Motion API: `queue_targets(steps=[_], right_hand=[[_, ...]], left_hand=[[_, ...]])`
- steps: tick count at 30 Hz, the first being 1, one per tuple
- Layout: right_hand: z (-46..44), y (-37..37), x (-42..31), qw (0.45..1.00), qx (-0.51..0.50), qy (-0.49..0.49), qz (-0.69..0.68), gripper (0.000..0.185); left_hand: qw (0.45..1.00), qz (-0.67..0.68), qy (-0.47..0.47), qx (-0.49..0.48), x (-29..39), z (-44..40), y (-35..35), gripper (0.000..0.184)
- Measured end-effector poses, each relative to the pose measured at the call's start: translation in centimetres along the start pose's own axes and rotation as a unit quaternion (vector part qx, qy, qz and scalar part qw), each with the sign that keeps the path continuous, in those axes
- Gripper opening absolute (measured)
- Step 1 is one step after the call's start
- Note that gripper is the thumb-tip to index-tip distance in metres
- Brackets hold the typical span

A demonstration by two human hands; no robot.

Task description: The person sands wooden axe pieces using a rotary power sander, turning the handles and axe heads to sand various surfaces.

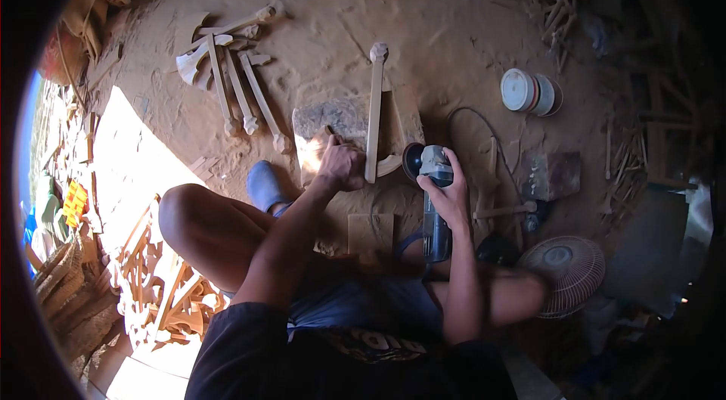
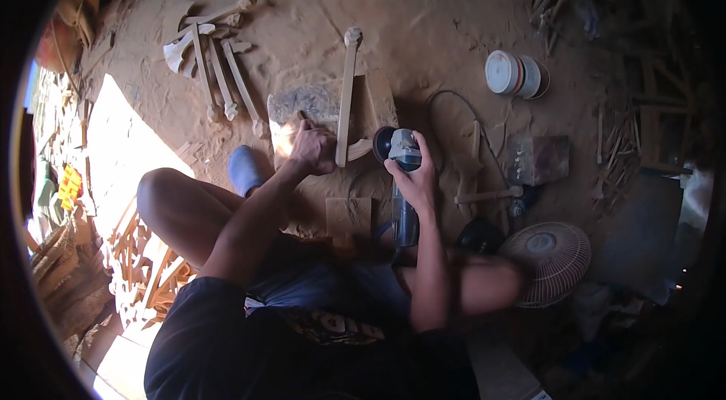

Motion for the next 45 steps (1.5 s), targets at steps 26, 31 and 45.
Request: queue_targets(steps=[26, 31, 45], right_hand=[[0.7, 9.3, -5.1, 0.950, 0.190, -0.012, -0.248, 0.088], [-0.1, 8.5, -4.5, 0.770, 0.024, -0.141, -0.622, 0.053], [-0.4, 7.2, -4.1, 0.796, 0.044, -0.177, -0.577, 0.062]], left_hand=[[0.949, -0.084, 0.087, 0.290, 2.8, -2.4, 12.4, 0.028], [0.893, -0.155, 0.004, 0.422, 3.5, -4.7, 23.6, 0.019], [0.963, -0.026, 0.157, 0.217, -1.2, -5.8, 12.8, 0.042]])
Point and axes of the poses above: each hand's wrist, its own z-axis away from the middle knuckle, its own y-axis out of the back of the hand, x = y × z, the point moved 3 cm from there along -z, towards the middle knuckle, and after that the axes turned 15 degrees about x, right-handed, at the moved point
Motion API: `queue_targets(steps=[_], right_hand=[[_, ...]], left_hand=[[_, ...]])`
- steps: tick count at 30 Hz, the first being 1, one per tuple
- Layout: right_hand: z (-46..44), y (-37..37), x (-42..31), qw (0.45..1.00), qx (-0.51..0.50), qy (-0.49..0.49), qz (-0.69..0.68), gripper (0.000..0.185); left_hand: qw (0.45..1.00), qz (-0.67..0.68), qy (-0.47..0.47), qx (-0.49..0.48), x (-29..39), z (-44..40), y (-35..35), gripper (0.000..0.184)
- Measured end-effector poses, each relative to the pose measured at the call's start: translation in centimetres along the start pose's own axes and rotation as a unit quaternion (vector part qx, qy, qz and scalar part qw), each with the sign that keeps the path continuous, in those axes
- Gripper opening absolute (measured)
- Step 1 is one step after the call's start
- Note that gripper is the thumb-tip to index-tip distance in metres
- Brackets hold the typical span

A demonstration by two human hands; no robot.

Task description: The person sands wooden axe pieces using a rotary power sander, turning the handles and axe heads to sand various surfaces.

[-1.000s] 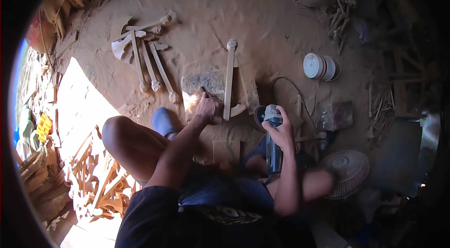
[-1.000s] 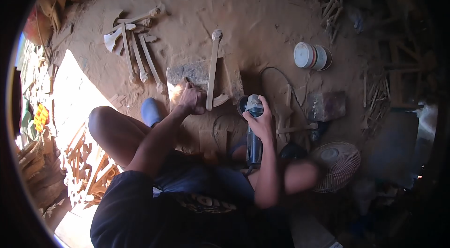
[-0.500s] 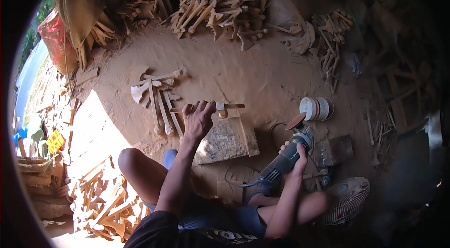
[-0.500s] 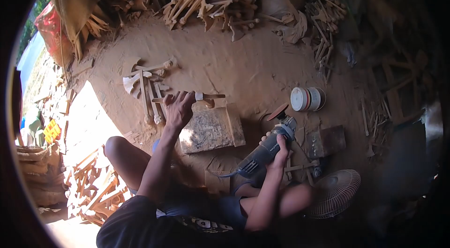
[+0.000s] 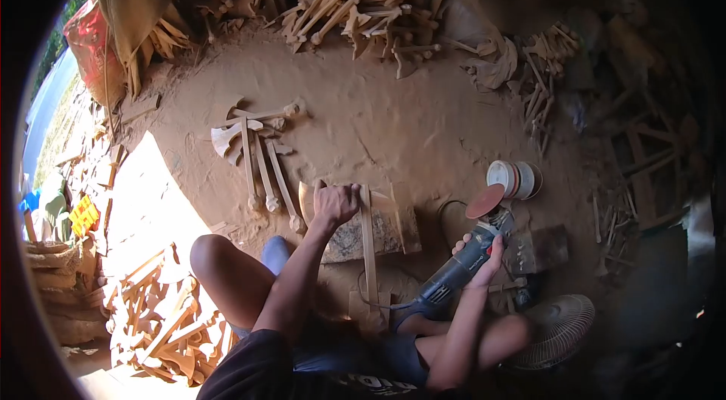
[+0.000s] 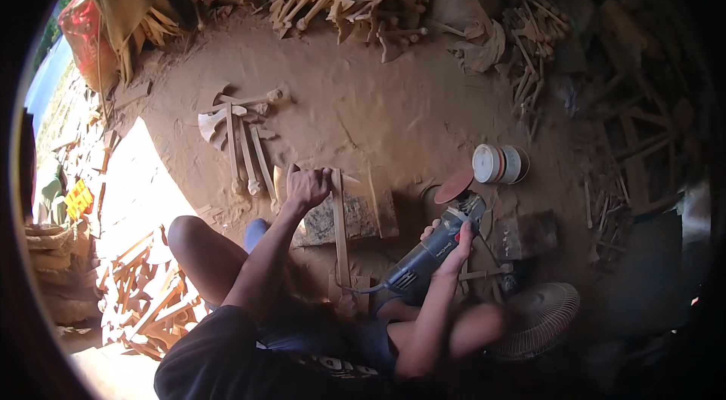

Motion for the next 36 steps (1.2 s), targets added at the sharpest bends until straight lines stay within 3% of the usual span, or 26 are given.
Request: queue_targets(steps=[2, 3, 5, 6, 9, 11, 14, 15, 18, 19, 22, 23, 29, 32, 36], right_hand=[[0.1, 0.4, 0.4, 0.996, 0.037, -0.001, 0.077, 0.054], [0.9, -1.2, 0.1, 0.975, 0.060, 0.092, 0.193, 0.055], [0.5, -1.8, 0.8, 0.888, 0.091, 0.244, 0.380, 0.066], [0.2, -2.2, 1.7, 0.850, 0.057, 0.291, 0.436, 0.072], [-0.3, -2.9, 5.0, 0.766, 0.034, 0.293, 0.571, 0.085], [-1.1, -3.8, 8.0, 0.761, -0.039, 0.277, 0.586, 0.094], [-0.6, -7.6, 11.0, 0.751, -0.072, 0.200, 0.625, 0.098], [-0.7, -8.0, 11.7, 0.715, -0.087, 0.249, 0.647, 0.093], [-1.6, -8.8, 13.0, 0.645, -0.108, 0.264, 0.709, 0.084], [-1.4, -9.6, 13.1, 0.618, -0.113, 0.285, 0.724, 0.080], [-1.1, -11.4, 13.3, 0.605, -0.114, 0.252, 0.747, 0.081], [-1.0, -11.9, 13.5, 0.598, -0.116, 0.257, 0.750, 0.081], [-1.5, -11.2, 14.9, 0.595, -0.131, 0.273, 0.744, 0.081], [-0.7, -11.5, 14.8, 0.571, -0.103, 0.225, 0.783, 0.081], [0.1, -9.7, 14.6, 0.547, -0.094, 0.242, 0.796, 0.081]], left_hand=[[0.998, -0.014, -0.009, -0.055, -1.2, 3.2, -4.2, 0.045], [0.996, -0.022, -0.014, -0.081, -2.0, 4.8, -6.2, 0.046], [0.988, -0.092, -0.117, 0.032, -5.0, 8.6, -10.9, 0.048], [0.993, -0.075, -0.090, -0.013, -4.5, 8.3, -10.0, 0.046], [0.991, -0.036, -0.005, -0.130, -3.5, 6.9, -8.1, 0.039], [0.982, -0.050, 0.007, -0.180, -3.9, 6.7, -8.7, 0.034], [0.983, -0.044, 0.009, -0.175, -4.0, 6.8, -8.8, 0.035], [0.984, -0.046, 0.004, -0.170, -4.1, 6.9, -8.9, 0.035], [0.998, 0.018, 0.007, -0.053, -3.8, 7.0, -8.2, 0.044], [0.997, 0.018, 0.030, -0.075, -3.9, 6.8, -8.3, 0.045], [0.996, 0.031, 0.027, -0.075, -3.7, 6.6, -7.8, 0.047], [0.992, 0.010, 0.045, -0.120, -3.8, 6.3, -7.7, 0.049], [0.991, -0.001, 0.069, -0.118, -3.6, 6.0, -7.5, 0.050], [0.989, -0.002, 0.075, -0.128, -3.6, 5.9, -6.8, 0.055], [0.989, -0.006, 0.073, -0.128, -3.6, 5.6, -6.8, 0.052]])
Point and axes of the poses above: each hand's wrist, its own z-axis away from the middle knuckle, its own y-axis out of the back of the hand, x = y × z, the point moved 3 cm from there along -z, towards the middle knuckle, and after that the axes turned 15 degrees about x, right-handed, at the moved point
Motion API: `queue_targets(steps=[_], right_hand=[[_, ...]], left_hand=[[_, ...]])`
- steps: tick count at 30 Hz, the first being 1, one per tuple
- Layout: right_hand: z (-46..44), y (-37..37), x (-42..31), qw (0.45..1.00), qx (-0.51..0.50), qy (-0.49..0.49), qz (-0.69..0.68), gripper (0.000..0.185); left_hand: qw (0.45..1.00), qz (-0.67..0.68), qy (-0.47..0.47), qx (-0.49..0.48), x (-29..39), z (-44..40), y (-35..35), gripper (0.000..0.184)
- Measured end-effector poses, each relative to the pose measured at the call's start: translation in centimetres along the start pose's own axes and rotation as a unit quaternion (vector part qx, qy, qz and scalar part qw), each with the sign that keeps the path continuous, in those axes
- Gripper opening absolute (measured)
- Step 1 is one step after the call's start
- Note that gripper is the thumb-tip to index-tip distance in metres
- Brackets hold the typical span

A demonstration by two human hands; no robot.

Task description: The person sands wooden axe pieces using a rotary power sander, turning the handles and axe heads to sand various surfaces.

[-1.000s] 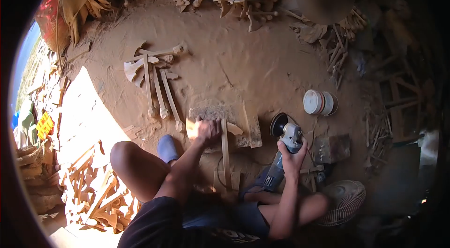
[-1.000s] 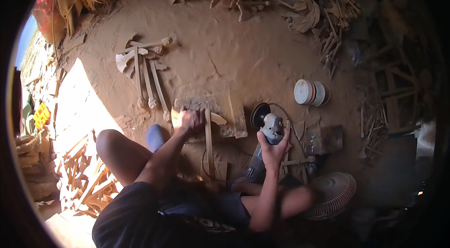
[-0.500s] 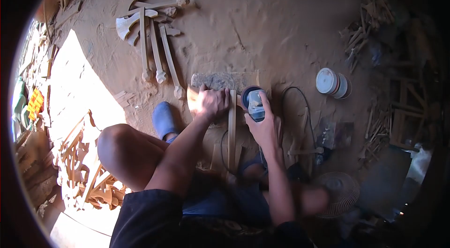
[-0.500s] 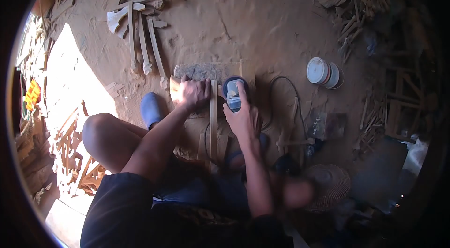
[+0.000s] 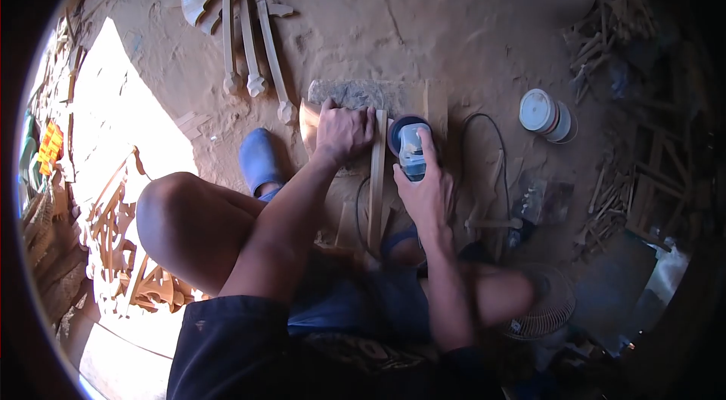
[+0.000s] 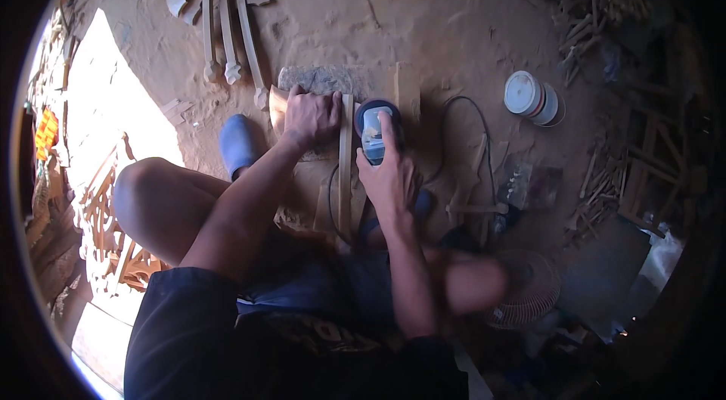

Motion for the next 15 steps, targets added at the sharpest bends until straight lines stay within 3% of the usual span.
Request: queue_targets(steps=[5, 9, 12, 15], right_hand=[[2.1, 0.3, 2.6, 0.995, 0.089, 0.000, 0.041, 0.083], [1.6, 2.6, 3.9, 0.988, 0.021, -0.134, 0.068, 0.083], [0.6, 3.7, 3.9, 0.994, 0.044, -0.100, -0.019, 0.081], [-2.0, 4.1, 2.0, 0.997, -0.008, -0.060, -0.049, 0.080]], left_hand=[[1.000, 0.010, -0.012, 0.017, -0.1, 0.1, 0.2, 0.054], [1.000, 0.001, -0.005, 0.006, 0.3, 0.2, 0.2, 0.055], [1.000, -0.007, -0.002, 0.021, 0.2, 0.1, 0.0, 0.054], [1.000, -0.016, 0.001, 0.018, 0.4, 0.1, 0.1, 0.053]])
Point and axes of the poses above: each hand's wrist, its own z-axis away from the middle knuckle, its own y-axis out of the back of the hand, x = y × z, the point moved 3 cm from there along -z, towards the middle knuckle, and after that the axes turned 15 degrees about x, right-handed, at the moved point
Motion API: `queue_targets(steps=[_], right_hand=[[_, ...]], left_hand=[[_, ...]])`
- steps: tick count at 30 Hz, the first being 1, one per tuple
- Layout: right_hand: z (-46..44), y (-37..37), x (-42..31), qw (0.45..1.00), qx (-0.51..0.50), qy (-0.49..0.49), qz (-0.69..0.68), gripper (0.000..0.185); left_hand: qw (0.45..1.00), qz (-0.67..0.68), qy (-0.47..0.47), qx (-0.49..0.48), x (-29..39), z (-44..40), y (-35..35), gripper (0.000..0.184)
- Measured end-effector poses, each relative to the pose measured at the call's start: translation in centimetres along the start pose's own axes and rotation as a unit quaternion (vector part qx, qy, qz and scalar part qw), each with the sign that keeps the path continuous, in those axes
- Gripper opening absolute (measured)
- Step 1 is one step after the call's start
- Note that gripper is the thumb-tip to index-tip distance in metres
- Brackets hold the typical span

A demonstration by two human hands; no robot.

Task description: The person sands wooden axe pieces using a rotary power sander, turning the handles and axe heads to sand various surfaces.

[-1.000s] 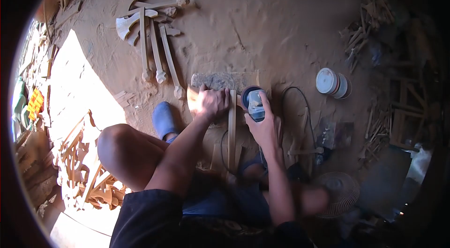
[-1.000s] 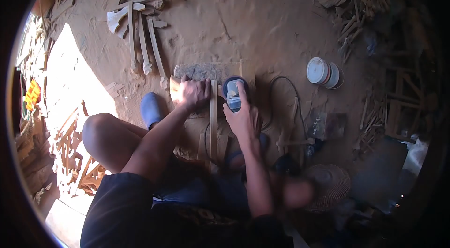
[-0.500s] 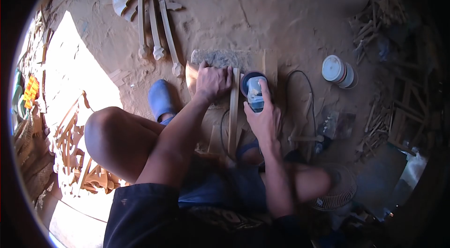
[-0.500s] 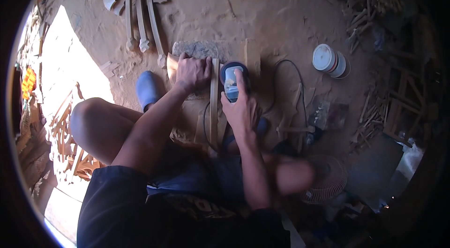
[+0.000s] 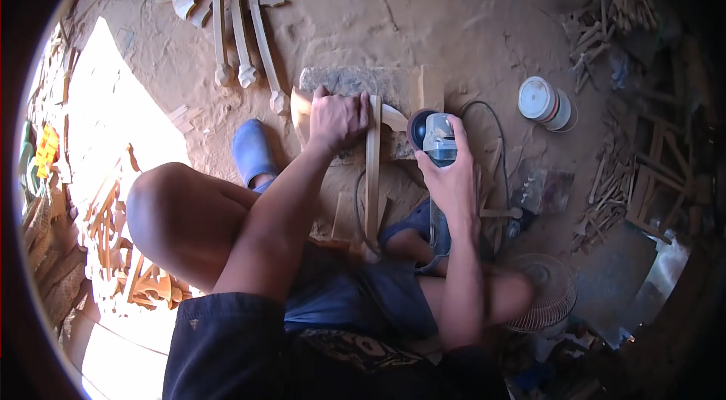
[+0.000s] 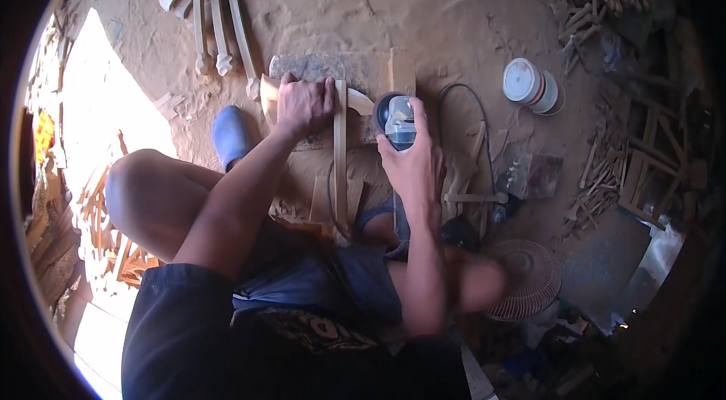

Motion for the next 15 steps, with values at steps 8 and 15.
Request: queue_targets(steps=[8, 15], right_hand=[[-6.4, -2.2, -3.4, 0.991, -0.089, 0.100, 0.006, 0.080], [-7.6, -3.3, -4.2, 0.985, -0.127, 0.106, 0.048, 0.084]], left_hand=[[1.000, 0.006, 0.005, 0.000, -0.2, 0.0, -0.2, 0.051], [0.999, 0.024, 0.014, -0.023, 0.0, -0.2, 0.2, 0.055]])
Point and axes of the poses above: each hand's wrist, its own z-axis away from the middle knuckle, its own y-axis out of the back of the hand, x = y × z, the point moved 3 cm from there along -z, towards the middle knuckle, and after that the axes turned 15 degrees about x, right-handed, at the moved point
